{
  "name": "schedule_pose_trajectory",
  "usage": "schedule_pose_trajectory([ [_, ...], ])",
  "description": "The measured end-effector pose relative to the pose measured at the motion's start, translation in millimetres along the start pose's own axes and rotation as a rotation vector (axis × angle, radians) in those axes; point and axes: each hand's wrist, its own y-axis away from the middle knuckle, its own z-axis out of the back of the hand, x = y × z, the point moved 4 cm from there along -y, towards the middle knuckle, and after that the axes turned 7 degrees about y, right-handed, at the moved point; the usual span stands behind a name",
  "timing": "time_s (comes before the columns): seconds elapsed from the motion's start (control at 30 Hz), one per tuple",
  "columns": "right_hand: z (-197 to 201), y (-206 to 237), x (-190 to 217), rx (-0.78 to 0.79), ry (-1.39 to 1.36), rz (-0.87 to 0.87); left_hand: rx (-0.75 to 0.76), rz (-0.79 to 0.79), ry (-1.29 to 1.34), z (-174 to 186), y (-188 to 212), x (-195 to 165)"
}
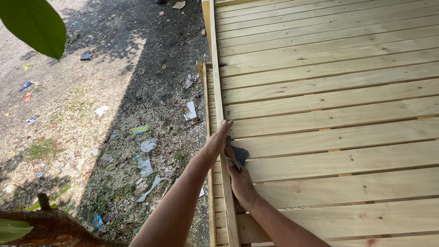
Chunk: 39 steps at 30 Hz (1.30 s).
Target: The person sands a slatted wooden furniture frame by hand, rubbing a piece of sandpaper along the edges, rails, legs and slats of the piece, working around the furniture to smooth different surfaces.
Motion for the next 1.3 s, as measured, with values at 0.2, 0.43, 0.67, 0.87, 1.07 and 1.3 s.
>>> schedule_pose_trajectory([
  [0.2, -8, 85, 4, 0.013, 0.207, 0.036, 0.000, 0.003, -0.044, 9, -10, -5],
  [0.43, -4, -1, 12, 0.040, 0.151, 0.001, 0.036, 0.042, -0.034, 16, -12, -10],
  [0.67, -4, 34, 18, 0.028, 0.148, -0.037, 0.028, 0.025, -0.081, 20, -2, -26],
  [0.87, 46, 31, 46, -0.118, -0.774, -0.448, 0.034, -0.028, -0.093, 8, 17, -40],
  [1.07, 61, 6, 76, -0.066, -0.800, -0.403, 0.207, 0.103, 0.322, 1, 33, -47],
  [1.3, 111, -15, 60, -0.134, -0.492, -0.337, 0.235, 0.225, -0.144, -31, 54, -81],
])
